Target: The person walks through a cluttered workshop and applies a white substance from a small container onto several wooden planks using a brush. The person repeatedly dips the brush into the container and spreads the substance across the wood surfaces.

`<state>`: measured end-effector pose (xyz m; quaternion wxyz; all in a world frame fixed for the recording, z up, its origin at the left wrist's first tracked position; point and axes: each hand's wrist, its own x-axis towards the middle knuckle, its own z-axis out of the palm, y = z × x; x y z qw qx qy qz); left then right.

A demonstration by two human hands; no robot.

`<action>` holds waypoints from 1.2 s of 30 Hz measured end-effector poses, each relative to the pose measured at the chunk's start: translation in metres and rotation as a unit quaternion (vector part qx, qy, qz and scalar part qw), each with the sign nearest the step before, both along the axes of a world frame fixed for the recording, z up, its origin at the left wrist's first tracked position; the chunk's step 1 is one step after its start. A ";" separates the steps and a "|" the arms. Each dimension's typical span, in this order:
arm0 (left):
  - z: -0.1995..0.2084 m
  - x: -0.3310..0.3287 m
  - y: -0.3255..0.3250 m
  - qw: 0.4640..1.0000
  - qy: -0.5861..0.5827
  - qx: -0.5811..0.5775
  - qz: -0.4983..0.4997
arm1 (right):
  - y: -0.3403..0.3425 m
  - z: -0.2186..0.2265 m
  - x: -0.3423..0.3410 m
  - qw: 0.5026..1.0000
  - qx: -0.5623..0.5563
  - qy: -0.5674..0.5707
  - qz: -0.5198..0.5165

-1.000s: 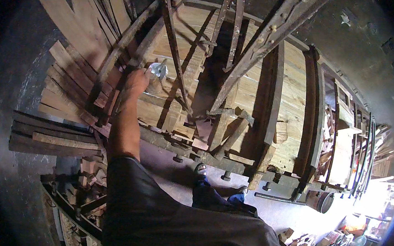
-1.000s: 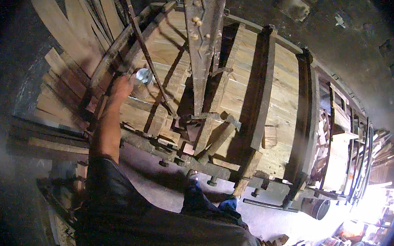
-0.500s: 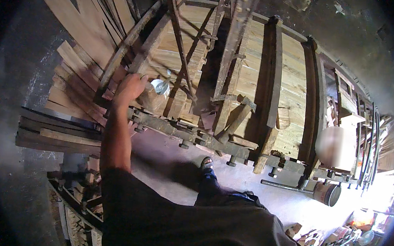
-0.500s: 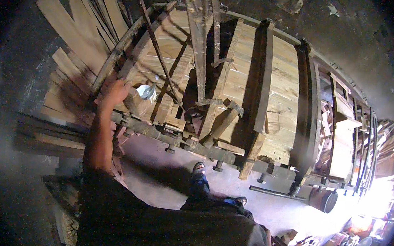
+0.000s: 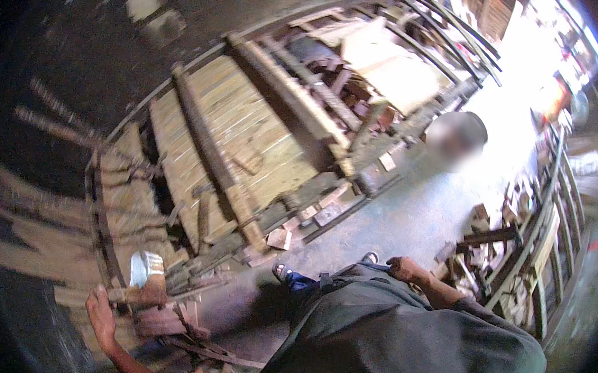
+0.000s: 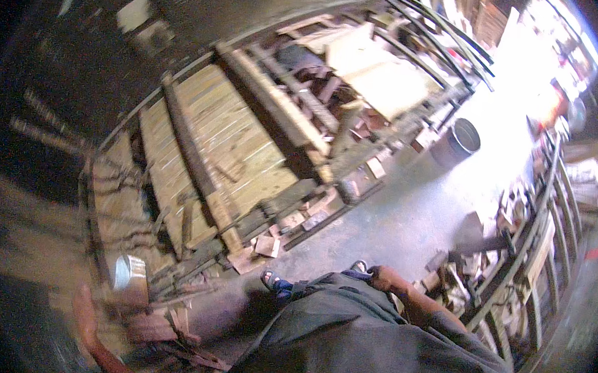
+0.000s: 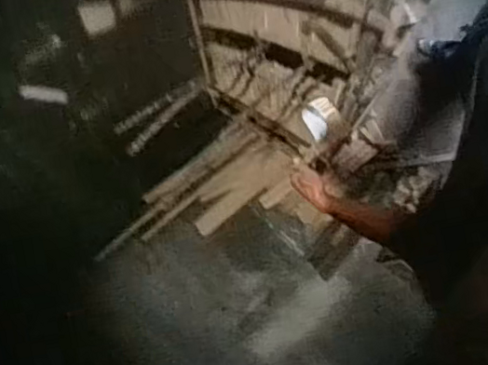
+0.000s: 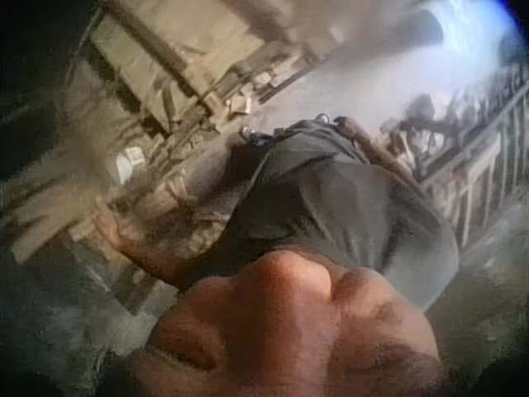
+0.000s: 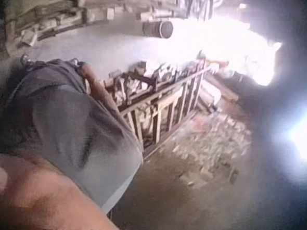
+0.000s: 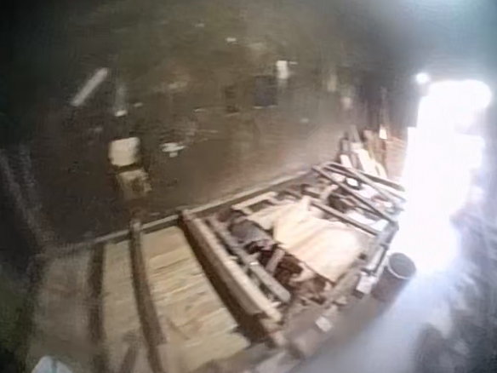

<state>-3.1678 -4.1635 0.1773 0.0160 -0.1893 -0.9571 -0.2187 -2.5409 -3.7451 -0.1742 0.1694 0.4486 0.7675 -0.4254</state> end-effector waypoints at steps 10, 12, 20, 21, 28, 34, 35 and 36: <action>0.120 0.141 0.300 0.957 0.059 0.034 -0.283 | 0.060 0.025 0.131 0.993 0.054 0.041 -0.095; 0.133 0.169 0.375 0.933 0.078 0.046 -0.348 | 0.071 0.026 0.137 0.990 0.039 0.051 -0.129; 0.119 0.237 0.642 0.891 0.020 0.023 -0.453 | 0.127 0.014 0.156 0.989 0.007 0.095 -0.115; 0.099 0.230 0.673 0.864 0.042 0.062 -0.497 | 0.140 0.024 0.168 0.990 0.039 0.060 -0.125; -0.008 0.298 0.961 0.828 -0.085 0.025 -0.554 | 0.228 0.043 0.284 0.932 0.087 0.027 -0.351; -0.105 0.310 1.044 0.863 -0.104 -0.086 -0.487 | 0.340 0.093 0.276 0.924 0.057 -0.014 -0.379; -0.129 0.313 1.070 0.852 -0.108 -0.053 -0.509 | 0.348 0.080 0.282 0.918 0.062 -0.003 -0.393; -0.140 0.325 1.093 0.847 -0.130 -0.046 -0.513 | 0.347 0.053 0.291 0.911 0.068 0.001 -0.407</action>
